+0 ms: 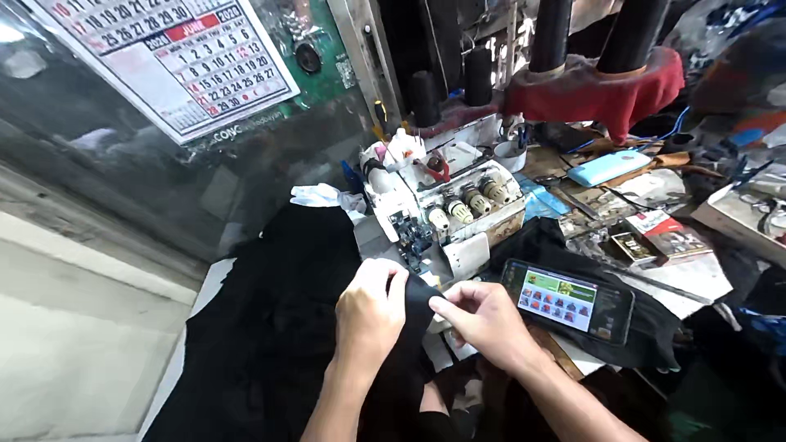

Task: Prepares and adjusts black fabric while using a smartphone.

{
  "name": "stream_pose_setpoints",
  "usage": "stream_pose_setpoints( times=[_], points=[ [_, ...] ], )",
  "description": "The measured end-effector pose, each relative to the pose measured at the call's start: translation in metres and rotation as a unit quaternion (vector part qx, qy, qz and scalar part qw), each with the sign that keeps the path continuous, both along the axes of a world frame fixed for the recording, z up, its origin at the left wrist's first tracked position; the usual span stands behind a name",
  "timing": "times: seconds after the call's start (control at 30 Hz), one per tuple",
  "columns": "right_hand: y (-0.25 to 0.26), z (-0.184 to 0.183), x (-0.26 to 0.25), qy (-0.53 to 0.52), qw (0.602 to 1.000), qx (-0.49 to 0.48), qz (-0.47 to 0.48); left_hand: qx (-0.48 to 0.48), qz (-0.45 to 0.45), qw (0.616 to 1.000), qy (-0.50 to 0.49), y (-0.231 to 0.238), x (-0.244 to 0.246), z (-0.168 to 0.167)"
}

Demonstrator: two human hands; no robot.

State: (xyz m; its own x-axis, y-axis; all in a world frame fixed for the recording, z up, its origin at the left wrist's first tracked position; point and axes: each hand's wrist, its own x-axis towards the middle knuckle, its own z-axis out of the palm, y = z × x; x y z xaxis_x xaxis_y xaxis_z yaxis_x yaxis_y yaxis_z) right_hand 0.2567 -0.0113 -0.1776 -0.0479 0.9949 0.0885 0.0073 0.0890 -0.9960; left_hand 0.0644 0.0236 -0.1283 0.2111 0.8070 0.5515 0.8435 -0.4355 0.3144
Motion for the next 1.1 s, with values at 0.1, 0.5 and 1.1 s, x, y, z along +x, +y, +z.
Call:
stream_pose_setpoints(
  times=[0.1, 0.5, 1.1],
  points=[
    [0.016, -0.015, -0.006, 0.047, 0.997, -0.053, -0.022, -0.023, 0.025, 0.998, 0.048, 0.021, -0.003, -0.011],
    [0.045, -0.014, -0.03, 0.101, 0.989, -0.09, -0.067, 0.035, 0.036, 0.998, 0.034, 0.032, -0.009, -0.01],
    [-0.049, -0.053, -0.003, 0.016, 0.986, 0.09, 0.139, -0.092, 0.006, 0.992, 0.087, -0.024, -0.036, 0.001]
  ],
)
